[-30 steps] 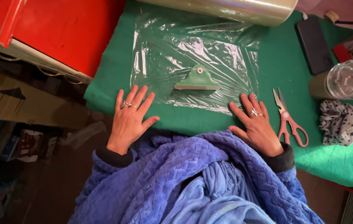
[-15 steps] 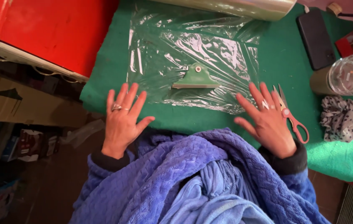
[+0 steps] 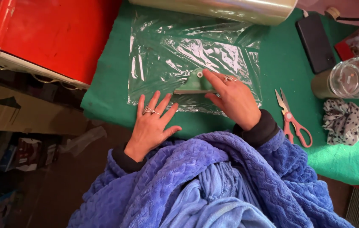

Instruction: Wrapping a green clip object with plastic wrap and cutting it with scissors.

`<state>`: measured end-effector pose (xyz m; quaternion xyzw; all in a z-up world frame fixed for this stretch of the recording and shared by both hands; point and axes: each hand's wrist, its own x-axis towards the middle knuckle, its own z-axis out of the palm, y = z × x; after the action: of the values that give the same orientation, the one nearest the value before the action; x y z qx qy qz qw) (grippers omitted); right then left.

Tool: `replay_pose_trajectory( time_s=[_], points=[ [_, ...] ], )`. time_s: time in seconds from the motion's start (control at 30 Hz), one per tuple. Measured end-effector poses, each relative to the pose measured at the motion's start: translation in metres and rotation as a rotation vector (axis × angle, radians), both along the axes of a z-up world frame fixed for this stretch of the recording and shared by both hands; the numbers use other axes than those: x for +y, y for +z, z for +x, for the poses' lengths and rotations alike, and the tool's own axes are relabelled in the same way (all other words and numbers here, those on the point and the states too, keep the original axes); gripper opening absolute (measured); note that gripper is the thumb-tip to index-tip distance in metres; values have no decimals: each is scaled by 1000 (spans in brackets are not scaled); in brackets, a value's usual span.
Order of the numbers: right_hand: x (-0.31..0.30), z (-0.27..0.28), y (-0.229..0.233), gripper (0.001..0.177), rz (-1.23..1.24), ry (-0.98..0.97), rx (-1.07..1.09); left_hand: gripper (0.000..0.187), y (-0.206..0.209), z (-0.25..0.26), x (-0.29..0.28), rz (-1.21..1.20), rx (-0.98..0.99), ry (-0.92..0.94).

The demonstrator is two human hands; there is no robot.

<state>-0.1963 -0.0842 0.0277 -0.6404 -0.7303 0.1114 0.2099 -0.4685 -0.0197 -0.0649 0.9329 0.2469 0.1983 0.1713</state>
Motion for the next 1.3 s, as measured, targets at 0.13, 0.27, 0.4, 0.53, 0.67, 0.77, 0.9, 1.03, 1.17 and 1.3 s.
replay_pose_trajectory(
  time_s=[0.13,0.27,0.4,0.53,0.67,0.77,0.9,1.03,1.17,1.3],
  points=[
    [1,0,-9,60,-121,-73,-26,67,-2,1,-1,7,0,16],
    [-2,2,-18,52,-10,-77,-2,70,-2,1,-1,10,15,14],
    [-2,3,-26,45,17,-107,32,72,0,1,-1,5,12,14],
    [-4,3,-29,40,61,-133,94,72,1,1,-1,-5,18,12],
    [-5,2,-29,34,88,-190,157,72,1,0,-2,-5,3,14],
    [-5,3,-29,33,127,-211,225,72,1,0,-1,-2,3,10],
    [-1,4,-28,34,167,-231,202,73,0,0,-1,5,12,6],
    [3,6,-35,33,160,-217,194,73,-1,0,-2,6,6,9],
    [3,7,-43,33,161,-197,188,73,1,-2,-2,5,4,8],
    [1,10,-40,44,101,-185,162,72,2,-3,-2,7,-7,3]
  ],
)
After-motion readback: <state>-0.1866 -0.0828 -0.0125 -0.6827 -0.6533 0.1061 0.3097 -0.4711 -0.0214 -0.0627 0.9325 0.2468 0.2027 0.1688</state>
